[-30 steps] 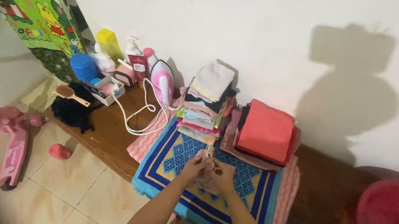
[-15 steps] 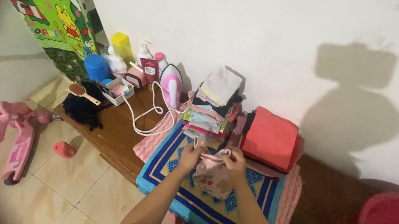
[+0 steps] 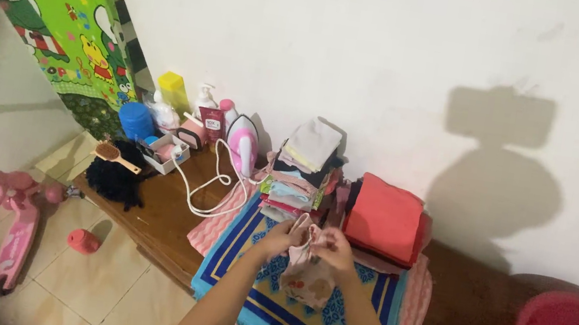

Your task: Fold various items of clothing and stack them on a table.

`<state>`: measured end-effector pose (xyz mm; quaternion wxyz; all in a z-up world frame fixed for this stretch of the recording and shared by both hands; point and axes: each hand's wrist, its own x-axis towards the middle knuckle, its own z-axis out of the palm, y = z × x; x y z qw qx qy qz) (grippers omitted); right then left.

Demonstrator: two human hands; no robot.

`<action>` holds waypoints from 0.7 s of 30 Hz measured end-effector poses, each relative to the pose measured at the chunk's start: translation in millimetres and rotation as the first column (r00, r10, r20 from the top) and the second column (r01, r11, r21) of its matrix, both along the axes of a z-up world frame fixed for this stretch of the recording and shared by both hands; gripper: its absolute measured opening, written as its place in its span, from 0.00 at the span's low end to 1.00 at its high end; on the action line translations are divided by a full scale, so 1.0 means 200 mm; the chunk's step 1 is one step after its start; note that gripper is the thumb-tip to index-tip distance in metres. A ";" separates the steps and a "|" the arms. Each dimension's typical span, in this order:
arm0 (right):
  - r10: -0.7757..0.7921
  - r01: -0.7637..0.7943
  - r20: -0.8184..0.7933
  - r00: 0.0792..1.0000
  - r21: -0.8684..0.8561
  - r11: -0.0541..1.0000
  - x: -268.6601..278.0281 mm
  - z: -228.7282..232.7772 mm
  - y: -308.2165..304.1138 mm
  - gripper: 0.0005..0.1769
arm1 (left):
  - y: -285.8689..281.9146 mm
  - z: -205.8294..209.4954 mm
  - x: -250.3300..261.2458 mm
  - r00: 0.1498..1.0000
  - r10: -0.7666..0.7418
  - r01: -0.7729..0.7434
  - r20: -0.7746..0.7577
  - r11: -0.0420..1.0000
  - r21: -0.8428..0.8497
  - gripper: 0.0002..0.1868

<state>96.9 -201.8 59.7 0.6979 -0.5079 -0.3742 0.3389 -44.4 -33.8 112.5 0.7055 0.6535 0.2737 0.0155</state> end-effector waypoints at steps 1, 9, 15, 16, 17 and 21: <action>0.000 0.000 0.001 1.000 0.001 1.000 -0.01 0.09 0.02 0.10 | 0.00 -0.01 0.01 1.000 0.000 0.000 0.001 1.000 0.001 0.28; -0.076 0.115 0.230 0.970 -0.164 0.980 0.11 0.22 0.10 0.14 | 0.03 -0.10 0.03 0.936 0.001 -0.025 0.351 0.998 0.061 0.20; -0.073 0.173 0.363 0.929 -0.252 0.952 0.22 0.18 0.13 0.12 | -0.06 -0.54 0.00 0.918 -0.049 0.046 0.393 0.999 0.016 0.21; -0.075 0.176 0.360 0.930 -0.257 0.950 0.22 0.16 0.12 0.12 | -0.07 -0.53 0.00 0.919 -0.051 0.050 0.390 0.999 0.012 0.21; -0.065 0.167 0.357 0.932 -0.263 0.950 0.23 0.14 0.12 0.12 | -0.09 -0.51 0.02 0.887 -0.063 0.046 0.458 0.998 0.048 0.22; -0.010 0.095 0.312 0.950 -0.260 0.961 0.21 0.13 0.07 0.11 | -0.11 -0.52 0.12 0.901 0.128 -0.042 0.415 0.977 -0.209 0.22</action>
